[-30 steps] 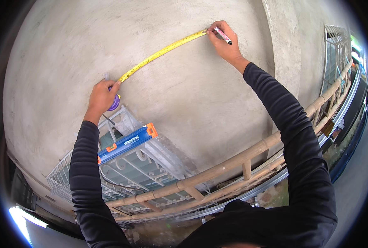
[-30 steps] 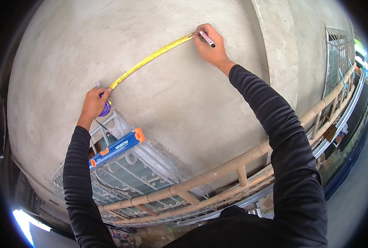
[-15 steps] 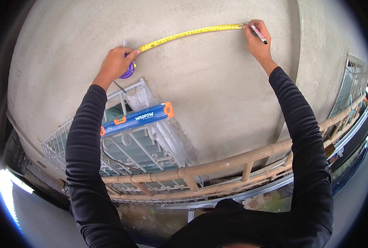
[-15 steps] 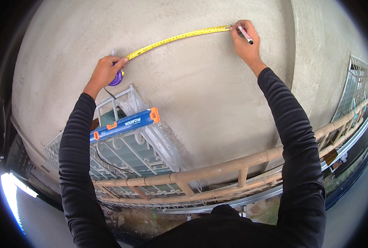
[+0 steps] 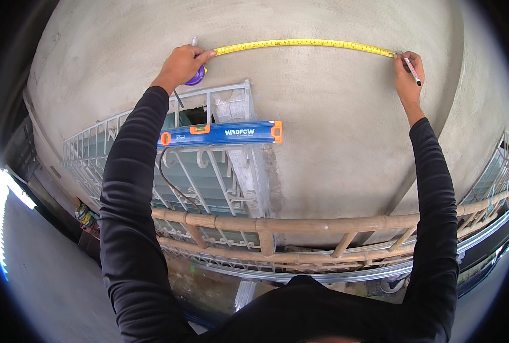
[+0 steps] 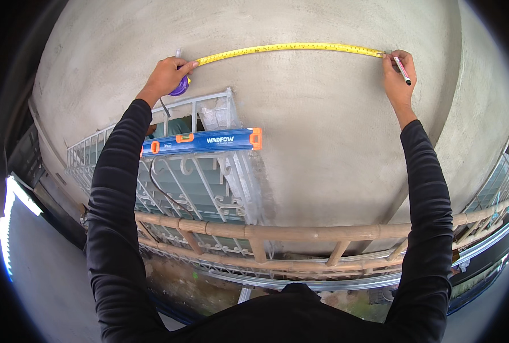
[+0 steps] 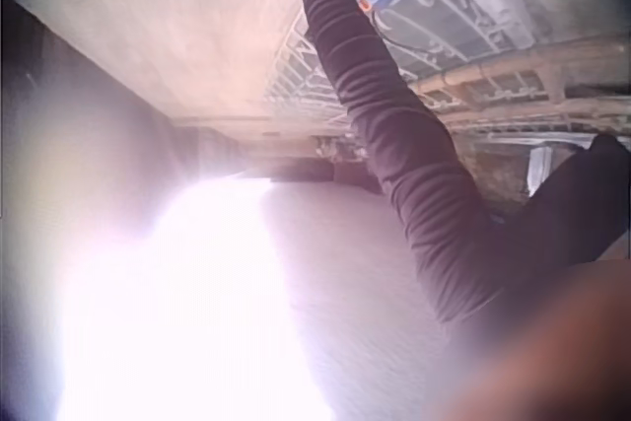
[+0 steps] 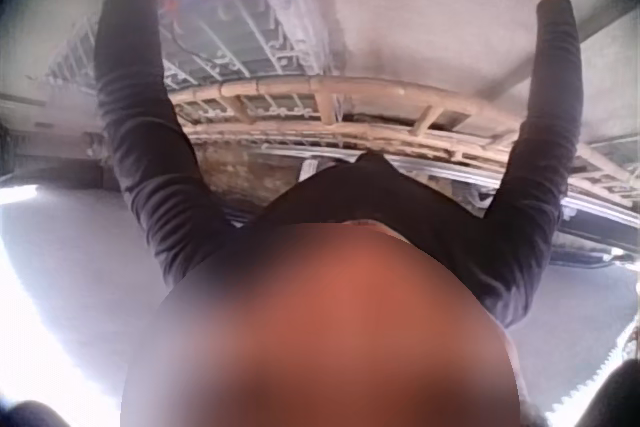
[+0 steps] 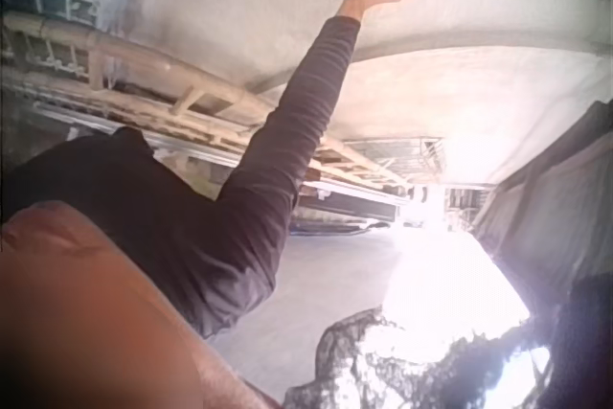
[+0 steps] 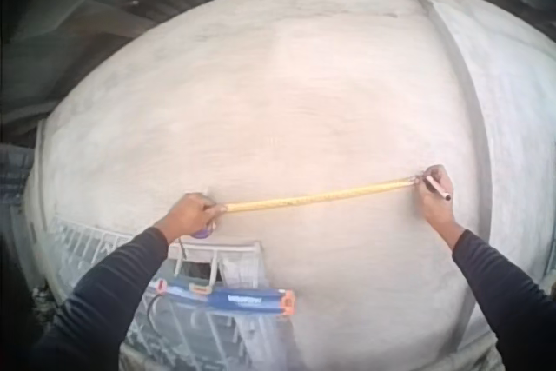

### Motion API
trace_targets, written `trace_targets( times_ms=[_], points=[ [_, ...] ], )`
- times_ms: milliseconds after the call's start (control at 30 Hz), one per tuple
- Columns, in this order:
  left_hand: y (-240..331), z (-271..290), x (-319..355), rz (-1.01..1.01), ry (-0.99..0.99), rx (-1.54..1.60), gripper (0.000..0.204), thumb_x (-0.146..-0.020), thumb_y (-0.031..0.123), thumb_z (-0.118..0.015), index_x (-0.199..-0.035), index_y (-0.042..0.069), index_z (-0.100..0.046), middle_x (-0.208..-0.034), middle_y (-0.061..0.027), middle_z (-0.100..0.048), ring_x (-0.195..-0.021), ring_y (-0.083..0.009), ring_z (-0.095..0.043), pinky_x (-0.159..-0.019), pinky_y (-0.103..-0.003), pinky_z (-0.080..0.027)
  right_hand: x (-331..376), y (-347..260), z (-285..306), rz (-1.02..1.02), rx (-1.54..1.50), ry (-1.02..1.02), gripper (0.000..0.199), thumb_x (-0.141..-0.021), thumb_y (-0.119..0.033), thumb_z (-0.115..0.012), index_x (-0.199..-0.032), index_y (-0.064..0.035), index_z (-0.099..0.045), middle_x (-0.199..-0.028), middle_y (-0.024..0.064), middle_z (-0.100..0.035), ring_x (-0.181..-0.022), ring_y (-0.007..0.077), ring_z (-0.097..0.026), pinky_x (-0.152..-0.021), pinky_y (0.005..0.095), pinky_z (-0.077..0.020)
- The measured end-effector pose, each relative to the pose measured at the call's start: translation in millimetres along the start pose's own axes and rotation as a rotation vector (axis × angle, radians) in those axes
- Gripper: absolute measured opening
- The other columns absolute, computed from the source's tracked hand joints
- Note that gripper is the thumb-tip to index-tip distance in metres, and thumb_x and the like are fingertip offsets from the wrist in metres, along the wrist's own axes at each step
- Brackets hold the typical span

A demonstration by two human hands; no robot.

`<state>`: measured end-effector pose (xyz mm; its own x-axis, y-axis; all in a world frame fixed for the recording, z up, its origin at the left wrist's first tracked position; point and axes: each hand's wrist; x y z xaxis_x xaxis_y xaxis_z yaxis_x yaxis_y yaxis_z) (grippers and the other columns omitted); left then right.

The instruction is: The person carries a ladder and a tape measure through a cluttered outdoor area, positions the ladder against a wall, and uses the tape measure to mark horizontal and vertical measurements on the wall with a marker.

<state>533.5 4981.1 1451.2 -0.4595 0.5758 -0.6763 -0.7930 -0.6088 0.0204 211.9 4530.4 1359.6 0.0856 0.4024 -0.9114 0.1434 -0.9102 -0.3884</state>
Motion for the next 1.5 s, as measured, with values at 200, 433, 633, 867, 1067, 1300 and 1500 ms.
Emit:
trace_targets(
  times_ms=[200, 433, 633, 867, 1067, 1300, 1500],
  points=[
    [-1.1, -5.8, 6.6, -0.002, 0.072, -0.068, 0.057, -0.098, 0.058, -0.063, -0.1, 0.004, -0.082, -0.087, -0.0181, -0.073, -0.081, -0.0316, -0.072, -0.077, -0.044, -0.058, -0.2, 2.1, -0.6, 0.015, -0.027, 0.003, 0.019, -0.098, -0.014, -0.071, -0.11, -0.003, -0.062, -0.096, 0.0034, -0.067, -0.085, 0.009, -0.06, -0.08, 0.0264, -0.0521],
    [6.4, -9.9, 10.3, 0.001, 0.12, -0.099, 0.057, -0.098, 0.057, -0.063, -0.101, 0.003, -0.082, -0.084, -0.0175, -0.073, -0.076, -0.0296, -0.071, -0.073, -0.041, -0.058, -1.7, 2.6, -0.8, -0.011, -0.017, 0.005, 0.021, -0.098, -0.015, -0.073, -0.109, -0.0024, -0.061, -0.095, 0.003, -0.067, -0.083, 0.0075, -0.06, -0.076, 0.0249, -0.051],
    [10.6, -5.9, 10.0, 0.063, 0.067, -0.097, 0.053, -0.099, 0.059, -0.06, -0.1, 0.011, -0.082, -0.09, -0.0124, -0.077, -0.086, -0.0302, -0.074, -0.082, -0.045, -0.06, -1.3, 2.2, 1.0, 0.044, 0.001, -0.01, 0.021, -0.098, -0.014, -0.073, -0.11, -0.0023, -0.061, -0.096, 0.0042, -0.067, -0.085, 0.0085, -0.062, -0.077, 0.025, -0.051],
    [6.4, -11.3, 2.2, 0.114, 0.092, -0.059, 0.061, -0.095, 0.063, -0.064, -0.096, 0.004, -0.082, -0.076, -0.0148, -0.073, -0.071, -0.0277, -0.072, -0.069, -0.042, -0.058, -0.6, -0.5, 1.2, 0.037, 0.019, -0.016, 0.021, -0.098, -0.014, -0.072, -0.111, -0.0018, -0.061, -0.097, 0.0049, -0.066, -0.085, 0.0093, -0.061, -0.078, 0.0255, -0.051],
    [3.7, -13.6, -4.0, 0.093, 0.115, -0.11, 0.067, -0.093, 0.068, -0.064, -0.087, 0.003, -0.081, -0.072, -0.0149, -0.071, -0.07, -0.0283, -0.072, -0.068, -0.043, -0.057, -0.3, -0.7, 1.9, 0.047, 0.058, -0.018, 0.02, -0.099, -0.015, -0.072, -0.111, -0.0021, -0.061, -0.095, 0.0041, -0.066, -0.085, 0.0094, -0.06, -0.078, 0.0257, -0.0507],
    [25.0, -2.5, -2.2, 0.185, -0.015, -0.091, 0.07, -0.089, 0.069, -0.067, -0.103, 0.002, -0.077, -0.094, -0.0166, -0.077, -0.088, -0.031, -0.076, -0.079, -0.044, -0.06, 0.3, -0.4, -0.9, 0.041, 0.061, 0.013, 0.02, -0.098, -0.016, -0.072, -0.11, -0.0031, -0.062, -0.093, 0.0022, -0.066, -0.083, 0.0081, -0.059, -0.076, 0.0252, -0.0506],
    [27.2, -8.1, 3.8, 0.171, 0.054, -0.1, 0.069, -0.091, 0.069, -0.065, -0.102, 0.002, -0.077, -0.093, -0.0158, -0.076, -0.088, -0.0304, -0.076, -0.079, -0.044, -0.061, 3.1, -5.6, 0.1, 0.023, 0.083, 0.015, 0.021, -0.098, -0.017, -0.073, -0.109, -0.0033, -0.062, -0.092, 0.0012, -0.065, -0.08, 0.0074, -0.058, -0.075, 0.025, -0.0501]
  ],
)
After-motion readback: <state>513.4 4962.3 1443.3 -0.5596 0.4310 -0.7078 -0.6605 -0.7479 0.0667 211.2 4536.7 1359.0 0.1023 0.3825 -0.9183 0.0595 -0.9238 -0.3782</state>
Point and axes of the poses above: each hand's wrist, its own x-axis away from the middle knuckle, its own z-axis out of the back of the hand, y = z × x
